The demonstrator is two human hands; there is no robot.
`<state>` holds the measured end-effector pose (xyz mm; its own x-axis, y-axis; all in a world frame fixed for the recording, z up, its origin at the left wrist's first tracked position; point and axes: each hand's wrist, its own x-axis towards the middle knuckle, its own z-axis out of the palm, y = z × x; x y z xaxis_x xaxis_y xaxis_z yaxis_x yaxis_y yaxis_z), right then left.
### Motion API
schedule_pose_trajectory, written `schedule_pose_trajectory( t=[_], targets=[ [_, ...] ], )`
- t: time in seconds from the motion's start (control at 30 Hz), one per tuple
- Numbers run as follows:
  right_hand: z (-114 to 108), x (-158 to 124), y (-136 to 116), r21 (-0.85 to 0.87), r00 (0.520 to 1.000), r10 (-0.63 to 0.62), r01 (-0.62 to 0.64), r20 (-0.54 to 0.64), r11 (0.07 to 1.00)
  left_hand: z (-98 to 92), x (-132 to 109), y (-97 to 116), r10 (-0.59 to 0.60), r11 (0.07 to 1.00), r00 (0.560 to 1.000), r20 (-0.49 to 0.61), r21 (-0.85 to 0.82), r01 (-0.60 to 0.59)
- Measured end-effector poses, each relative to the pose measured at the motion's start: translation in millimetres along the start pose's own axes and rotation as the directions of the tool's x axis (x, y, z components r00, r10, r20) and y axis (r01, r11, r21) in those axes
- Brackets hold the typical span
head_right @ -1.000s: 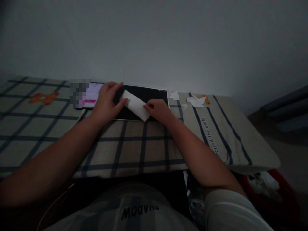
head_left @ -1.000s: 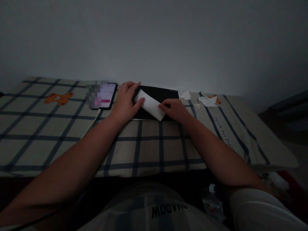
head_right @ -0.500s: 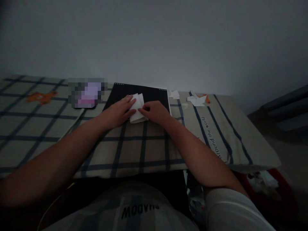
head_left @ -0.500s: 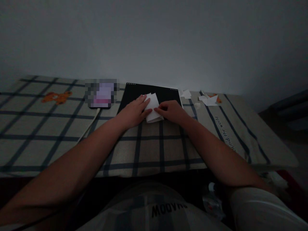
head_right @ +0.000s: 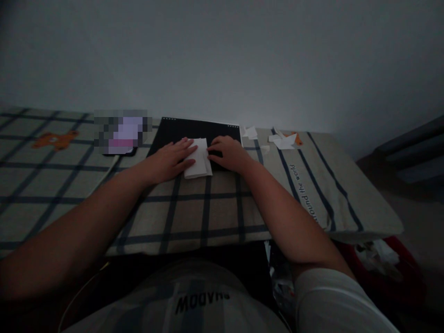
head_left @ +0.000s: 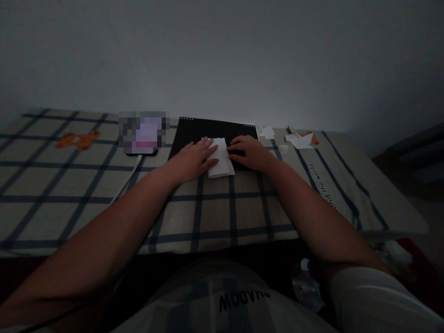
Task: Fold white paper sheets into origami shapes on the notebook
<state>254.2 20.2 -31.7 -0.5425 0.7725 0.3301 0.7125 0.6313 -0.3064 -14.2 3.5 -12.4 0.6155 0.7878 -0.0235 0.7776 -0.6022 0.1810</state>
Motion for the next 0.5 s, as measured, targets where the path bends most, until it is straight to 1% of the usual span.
schedule_pose_trajectory(
  t=[0.17, 0.33, 0.5],
  targets=[
    [3.6, -1.1, 8.1, -0.007, 0.999, 0.004, -0.004, 0.034, 1.000, -0.1, 1.7, 2.7, 0.017, 1.000, 1.000, -0.010, 0.016, -0.017],
    [5.4, -0.1, 8.5, -0.008, 0.998, -0.002, 0.003, 0.061, 1.000, 1.0, 4.3, 3.9, 0.036, 0.999, 0.999, -0.001, 0.027, -0.036],
    [7.3, -0.5, 8.0, 0.013, 0.997, 0.001, -0.002, 0.073, 1.000, 5.0, 6.8, 3.4, 0.046, 0.998, 0.999, -0.027, 0.045, -0.044]
  ],
)
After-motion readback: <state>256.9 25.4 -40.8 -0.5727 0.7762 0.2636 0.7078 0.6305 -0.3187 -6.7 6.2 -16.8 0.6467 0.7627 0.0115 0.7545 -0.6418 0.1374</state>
